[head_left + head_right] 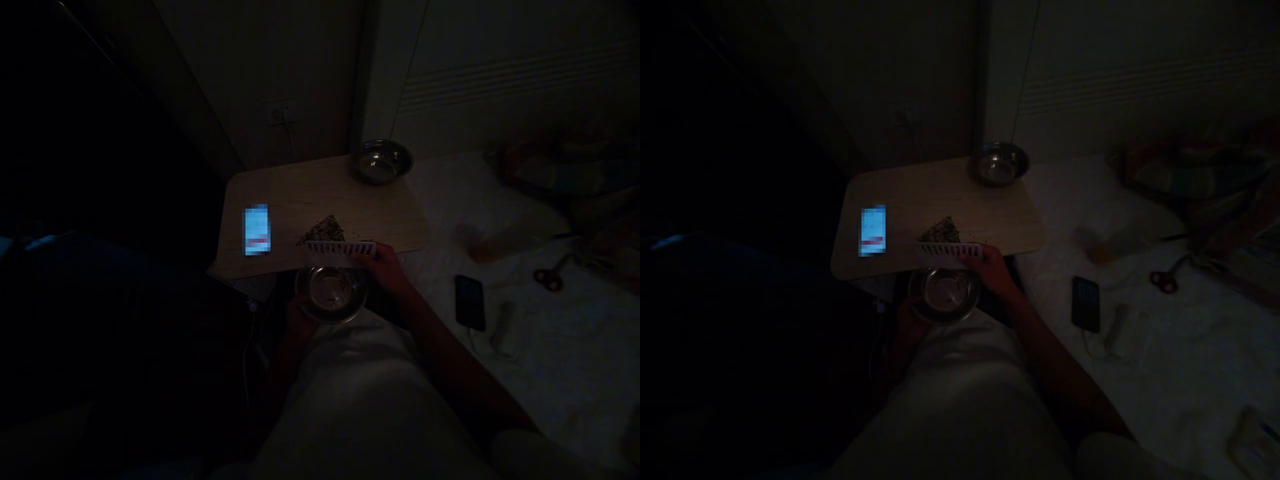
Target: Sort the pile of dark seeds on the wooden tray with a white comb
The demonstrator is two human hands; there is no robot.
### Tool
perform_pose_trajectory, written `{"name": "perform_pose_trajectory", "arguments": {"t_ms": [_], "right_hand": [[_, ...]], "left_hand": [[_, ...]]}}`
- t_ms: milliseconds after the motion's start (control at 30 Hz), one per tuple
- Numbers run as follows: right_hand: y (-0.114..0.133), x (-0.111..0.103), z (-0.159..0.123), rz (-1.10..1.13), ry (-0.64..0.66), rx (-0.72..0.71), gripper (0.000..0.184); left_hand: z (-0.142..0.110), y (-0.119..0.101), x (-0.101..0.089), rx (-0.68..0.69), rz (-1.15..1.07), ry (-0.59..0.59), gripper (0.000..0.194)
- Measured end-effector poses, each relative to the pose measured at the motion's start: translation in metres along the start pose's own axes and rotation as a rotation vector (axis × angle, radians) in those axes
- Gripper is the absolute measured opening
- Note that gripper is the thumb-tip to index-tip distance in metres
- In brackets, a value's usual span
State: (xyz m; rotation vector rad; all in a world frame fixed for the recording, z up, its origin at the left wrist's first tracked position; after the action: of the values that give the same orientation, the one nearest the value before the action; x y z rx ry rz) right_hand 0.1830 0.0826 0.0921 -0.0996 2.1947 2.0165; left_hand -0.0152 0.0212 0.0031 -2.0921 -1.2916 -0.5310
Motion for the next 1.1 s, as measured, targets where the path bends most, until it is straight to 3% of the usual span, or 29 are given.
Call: {"name": "perform_pose_trajectory", "arguments": {"t_ms": [233,400,633,1100], "right_hand": [[-0.0001,0.0003,-0.0006,0.008,0.0,0.002,0.024],[-0.0014,0.0004,0.0007,0.001,0.006,-0.016,0.024],[-0.001,0.0,0.0004,-0.004,0.018,-0.004,0.025],[0.0006,0.0017,0.0005,0.008,0.03,0.003,0.025]], "left_hand": [[-0.0035,-0.001,-0.0002,0.023,0.047,-0.096,0.008],[-0.0072,-0.0024,-0.0024,0.096,0.083,-0.071,0.006],[0.0018,0.0007,-0.001,-0.018,0.053,-0.055,0.015],[-0.0023,0.0003,-0.0017,0.086,0.107,-0.017,0.009]]}}
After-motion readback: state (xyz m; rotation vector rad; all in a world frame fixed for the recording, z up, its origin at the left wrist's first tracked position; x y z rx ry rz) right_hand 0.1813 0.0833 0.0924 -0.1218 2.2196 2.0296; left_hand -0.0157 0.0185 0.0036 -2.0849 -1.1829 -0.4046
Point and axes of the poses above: each hand's wrist, its own z-axis towards the middle knuckle, its own x-axis out of the palm, y = z × x, the point moved 2 cm from there along z, towards the middle knuckle, and after that the axes turned 7 degrees about -z, right-handed, at the moved point
